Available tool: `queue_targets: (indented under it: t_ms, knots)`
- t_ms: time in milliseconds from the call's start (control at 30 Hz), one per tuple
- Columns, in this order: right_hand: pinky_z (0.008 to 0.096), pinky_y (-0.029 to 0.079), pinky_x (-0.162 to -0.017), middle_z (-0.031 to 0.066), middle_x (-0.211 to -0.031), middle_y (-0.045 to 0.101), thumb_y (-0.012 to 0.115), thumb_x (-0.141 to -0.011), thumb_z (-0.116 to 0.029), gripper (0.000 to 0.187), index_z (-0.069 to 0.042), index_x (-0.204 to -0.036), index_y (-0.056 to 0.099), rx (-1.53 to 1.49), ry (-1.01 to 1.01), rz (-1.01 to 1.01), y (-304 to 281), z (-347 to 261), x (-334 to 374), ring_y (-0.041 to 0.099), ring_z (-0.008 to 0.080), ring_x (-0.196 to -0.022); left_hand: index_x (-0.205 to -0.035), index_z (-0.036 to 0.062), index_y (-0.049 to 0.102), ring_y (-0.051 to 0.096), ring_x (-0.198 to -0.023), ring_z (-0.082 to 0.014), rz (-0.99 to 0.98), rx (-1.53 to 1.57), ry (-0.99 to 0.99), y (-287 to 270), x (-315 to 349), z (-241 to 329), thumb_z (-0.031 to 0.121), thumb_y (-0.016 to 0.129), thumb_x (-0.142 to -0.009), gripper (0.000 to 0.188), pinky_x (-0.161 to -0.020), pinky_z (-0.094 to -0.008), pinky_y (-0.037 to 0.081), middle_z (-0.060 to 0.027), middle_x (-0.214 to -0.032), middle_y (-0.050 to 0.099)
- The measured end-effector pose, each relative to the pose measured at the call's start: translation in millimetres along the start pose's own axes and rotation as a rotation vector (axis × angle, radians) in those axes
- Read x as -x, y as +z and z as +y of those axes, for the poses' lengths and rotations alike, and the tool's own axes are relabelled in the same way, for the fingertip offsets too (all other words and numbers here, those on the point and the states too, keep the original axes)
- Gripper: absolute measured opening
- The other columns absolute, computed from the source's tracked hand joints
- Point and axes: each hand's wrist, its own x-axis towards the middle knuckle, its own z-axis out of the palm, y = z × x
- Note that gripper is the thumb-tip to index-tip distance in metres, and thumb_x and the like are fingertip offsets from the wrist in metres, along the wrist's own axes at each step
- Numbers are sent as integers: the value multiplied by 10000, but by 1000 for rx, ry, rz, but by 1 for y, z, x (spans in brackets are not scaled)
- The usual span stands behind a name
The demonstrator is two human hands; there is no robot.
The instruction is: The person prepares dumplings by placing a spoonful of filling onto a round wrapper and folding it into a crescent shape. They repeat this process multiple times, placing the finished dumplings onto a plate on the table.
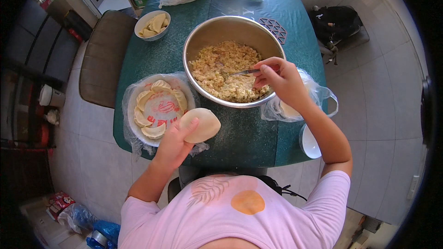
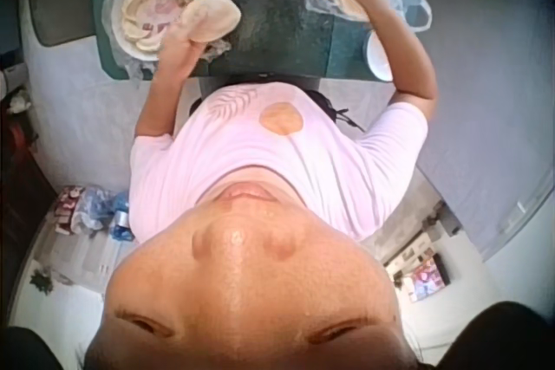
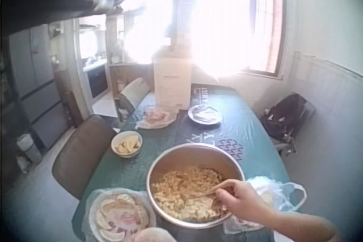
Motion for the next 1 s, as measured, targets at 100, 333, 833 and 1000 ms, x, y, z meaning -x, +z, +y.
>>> queue_targets:
  t_ms: [100, 333, 833, 1000]
  knots:
    - [284, 581, -700, 170, -856, 654, 509, -914, -81, 219, 111, -990, 584, -165, 156, 40, -14, -4, -6, 678, 197, -740, -1213, -54, 481, 589, -1072, -215, -14, 36, -27, 3, 1, 12, 152, 515, -943, 341, -931, -345, 482, -145, -1156, 591]
    - [277, 575, -731, 193, -899, 657, 519, -915, -97, 224, 94, -1011, 589, -350, 229, 144, -45, 9, -10, 684, 216, -789, -1304, -71, 384, 510, -1192, -297, -99, 170, 4, 30, -14, 32, 103, 441, -942, 406, -1034, -443, 392, -207, -1288, 504]
    - [288, 567, -773, 217, -958, 657, 509, -934, -90, 234, 93, -1065, 574, -563, 107, 124, -91, -5, 9, 681, 233, -821, -1326, -60, 336, 443, -1243, -304, -12, 363, -60, 76, -62, 24, 159, 302, -990, 402, -1074, -455, 346, -204, -1328, 444]
    - [295, 565, -769, 222, -962, 653, 503, -939, -90, 230, 86, -1068, 574, -568, 27, 19, -87, -14, 31, 677, 238, -826, -1343, -61, 314, 415, -1266, -320, -54, 406, -23, 86, -75, 24, 189, 249, -995, 433, -1094, -471, 306, -223, -1362, 410]
